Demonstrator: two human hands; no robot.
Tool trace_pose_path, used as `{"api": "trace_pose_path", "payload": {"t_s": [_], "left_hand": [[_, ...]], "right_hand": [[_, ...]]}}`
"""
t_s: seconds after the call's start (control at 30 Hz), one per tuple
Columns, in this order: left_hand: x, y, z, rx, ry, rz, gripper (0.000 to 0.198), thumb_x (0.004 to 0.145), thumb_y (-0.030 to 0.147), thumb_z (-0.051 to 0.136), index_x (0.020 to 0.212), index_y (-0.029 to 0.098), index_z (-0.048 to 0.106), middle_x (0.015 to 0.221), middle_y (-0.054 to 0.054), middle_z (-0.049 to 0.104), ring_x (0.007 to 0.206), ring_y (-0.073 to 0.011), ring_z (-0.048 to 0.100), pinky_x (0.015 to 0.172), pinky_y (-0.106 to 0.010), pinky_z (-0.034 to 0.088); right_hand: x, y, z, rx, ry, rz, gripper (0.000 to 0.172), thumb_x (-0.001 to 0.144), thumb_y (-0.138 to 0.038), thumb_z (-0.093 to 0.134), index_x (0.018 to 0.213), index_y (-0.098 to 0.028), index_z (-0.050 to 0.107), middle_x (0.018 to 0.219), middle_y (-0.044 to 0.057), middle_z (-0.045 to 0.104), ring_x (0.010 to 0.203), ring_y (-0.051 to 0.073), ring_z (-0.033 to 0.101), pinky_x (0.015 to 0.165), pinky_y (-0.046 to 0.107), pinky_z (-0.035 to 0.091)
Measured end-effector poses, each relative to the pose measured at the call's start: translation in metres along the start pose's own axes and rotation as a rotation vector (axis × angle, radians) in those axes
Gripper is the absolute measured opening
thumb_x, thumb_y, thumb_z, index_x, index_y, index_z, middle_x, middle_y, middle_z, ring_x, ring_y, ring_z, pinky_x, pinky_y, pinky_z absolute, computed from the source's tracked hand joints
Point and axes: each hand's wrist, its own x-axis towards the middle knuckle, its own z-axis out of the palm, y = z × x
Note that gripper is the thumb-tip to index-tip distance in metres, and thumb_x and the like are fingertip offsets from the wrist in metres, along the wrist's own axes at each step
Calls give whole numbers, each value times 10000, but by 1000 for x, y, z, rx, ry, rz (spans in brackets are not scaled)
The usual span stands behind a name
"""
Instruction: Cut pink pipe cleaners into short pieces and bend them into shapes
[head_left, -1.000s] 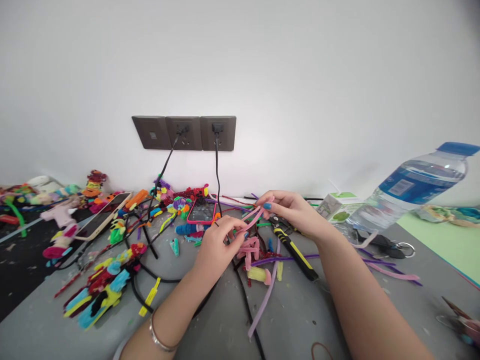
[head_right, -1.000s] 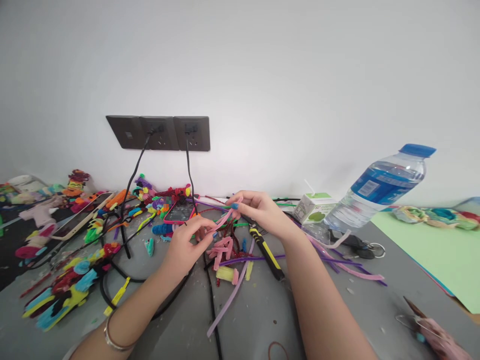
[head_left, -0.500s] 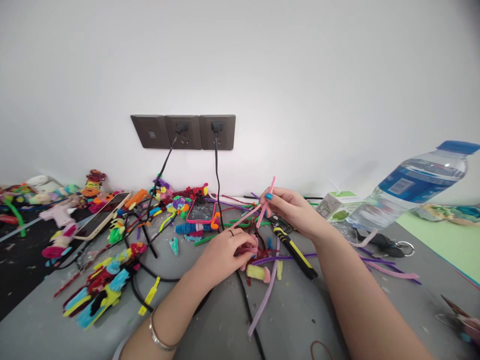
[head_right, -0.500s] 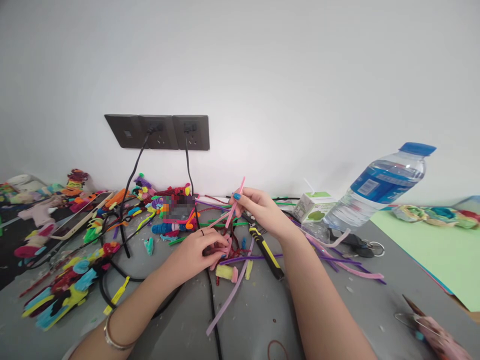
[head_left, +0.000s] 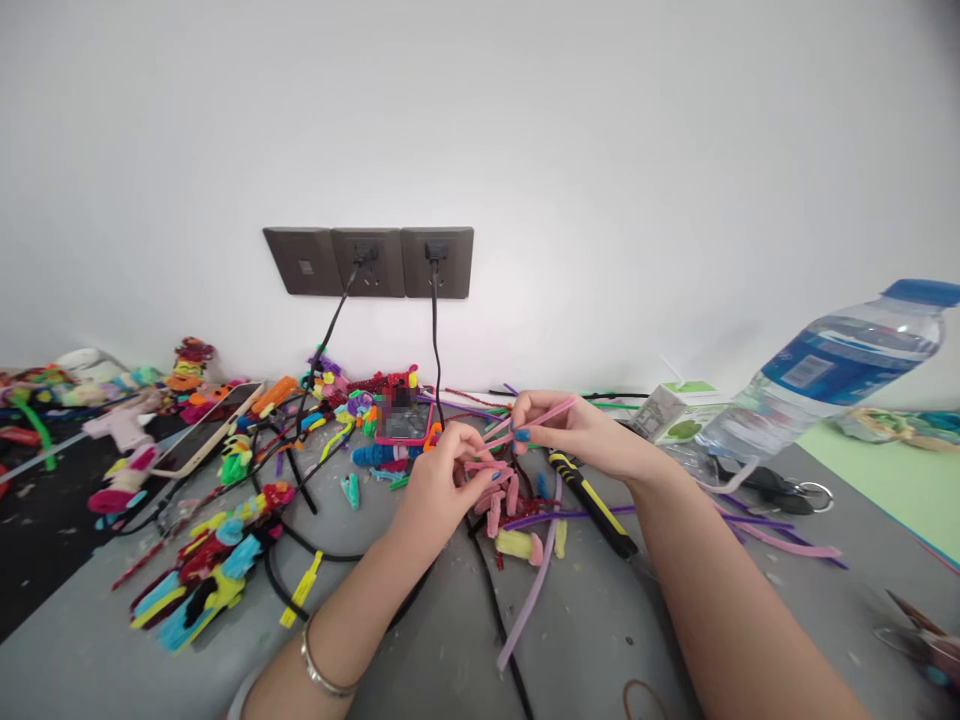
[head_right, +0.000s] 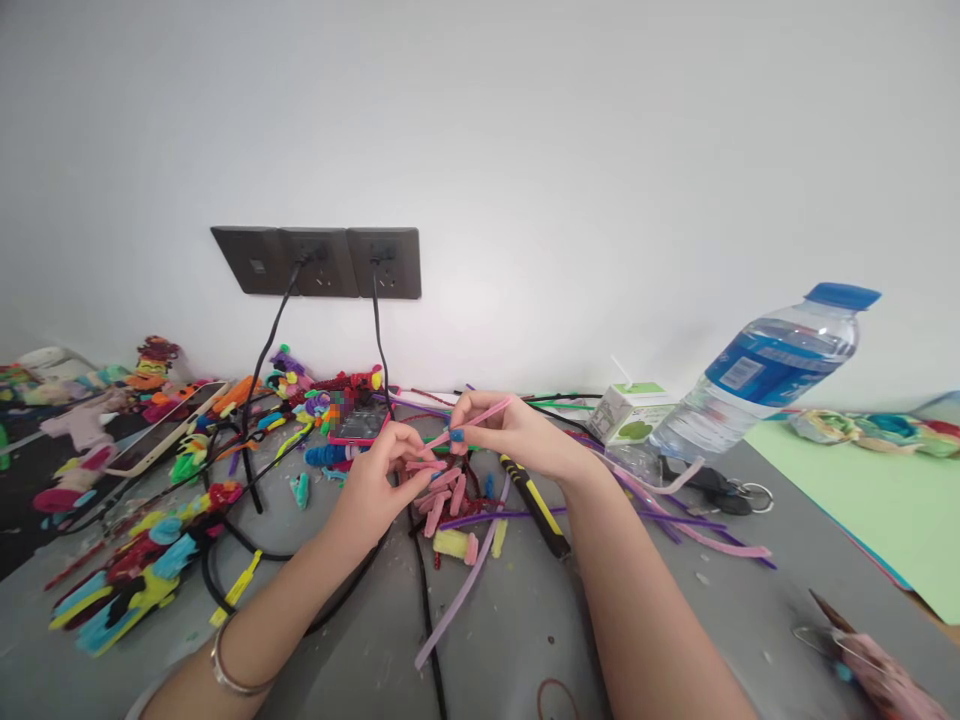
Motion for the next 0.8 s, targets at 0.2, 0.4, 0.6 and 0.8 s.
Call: {"api": "trace_pose_path", "payload": {"t_s": [0.2,0.4,0.6,0.8], "left_hand": [[-1,1,0,-16,28,-3,243,830,216,631,1045,236,521,915,-20,716,852,-178,686,685,-249,460],[-1,7,-2,37,32,11,161,836,241,635,981,230,564,781,26,718,708,-138,654,634,-224,430],[-1,5,-2,50,54,40,74,851,255,622,910,217,599,794,9,722,706,-134,660,601,-211,431],[-1,3,-2,161,57,78,46,849,230,628,893,216,623,764,21,691,625,-110,604,570,-202,404]], "right_hand": [[0,1,2,6,-5,13,235,835,-385,712,829,-173,611,784,36,694,770,169,625,719,276,446],[5,-2,14,-63,-33,54,262,801,-389,722,782,-156,606,673,-21,545,589,102,451,550,236,326],[7,-3,15,-113,-36,72,203,801,-325,679,754,-155,578,632,-41,481,554,86,373,521,232,273],[6,1,14,-150,-76,85,115,799,-241,640,769,-163,561,662,-33,502,585,94,402,531,226,296]]}}
